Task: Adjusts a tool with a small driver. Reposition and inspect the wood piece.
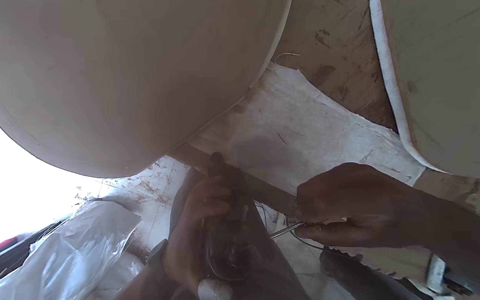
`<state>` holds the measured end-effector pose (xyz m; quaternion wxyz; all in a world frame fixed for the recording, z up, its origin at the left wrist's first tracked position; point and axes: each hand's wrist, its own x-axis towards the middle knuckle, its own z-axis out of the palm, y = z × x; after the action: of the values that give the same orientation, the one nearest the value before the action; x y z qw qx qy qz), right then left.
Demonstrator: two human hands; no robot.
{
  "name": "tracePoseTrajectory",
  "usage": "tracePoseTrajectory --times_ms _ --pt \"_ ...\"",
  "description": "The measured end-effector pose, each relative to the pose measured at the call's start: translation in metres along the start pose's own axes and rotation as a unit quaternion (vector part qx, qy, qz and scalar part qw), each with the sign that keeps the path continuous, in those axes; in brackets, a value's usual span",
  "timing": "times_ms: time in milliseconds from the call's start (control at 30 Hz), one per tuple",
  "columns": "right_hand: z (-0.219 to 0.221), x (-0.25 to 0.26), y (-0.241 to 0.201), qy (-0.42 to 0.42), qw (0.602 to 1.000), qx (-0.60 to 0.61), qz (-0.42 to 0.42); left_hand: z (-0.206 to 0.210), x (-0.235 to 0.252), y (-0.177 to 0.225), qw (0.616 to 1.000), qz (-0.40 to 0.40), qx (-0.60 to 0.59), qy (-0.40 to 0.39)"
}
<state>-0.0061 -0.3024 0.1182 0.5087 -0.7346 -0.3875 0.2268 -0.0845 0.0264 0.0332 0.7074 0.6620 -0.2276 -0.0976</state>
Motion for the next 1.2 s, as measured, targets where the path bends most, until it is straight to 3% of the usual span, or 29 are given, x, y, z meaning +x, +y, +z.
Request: tracePoseTrajectory --times_ms 167,467,1200 --pt "0.027 0.0 -0.041 0.051 0.988 -0.062 0.132 -0.01 -0.005 -0.002 0.999 0.005 -0.008 0.038" --pt "0.029 0.017 -0.13 -0.014 0.936 -0.183 0.3 -0.008 -0.002 -0.004 1.0 0.014 0.003 0.026" --pt "0.081 0.049 -0.191 -0.008 0.868 -0.316 0.382 -0.019 -0.015 -0.008 0.998 0.063 -0.011 0.004"
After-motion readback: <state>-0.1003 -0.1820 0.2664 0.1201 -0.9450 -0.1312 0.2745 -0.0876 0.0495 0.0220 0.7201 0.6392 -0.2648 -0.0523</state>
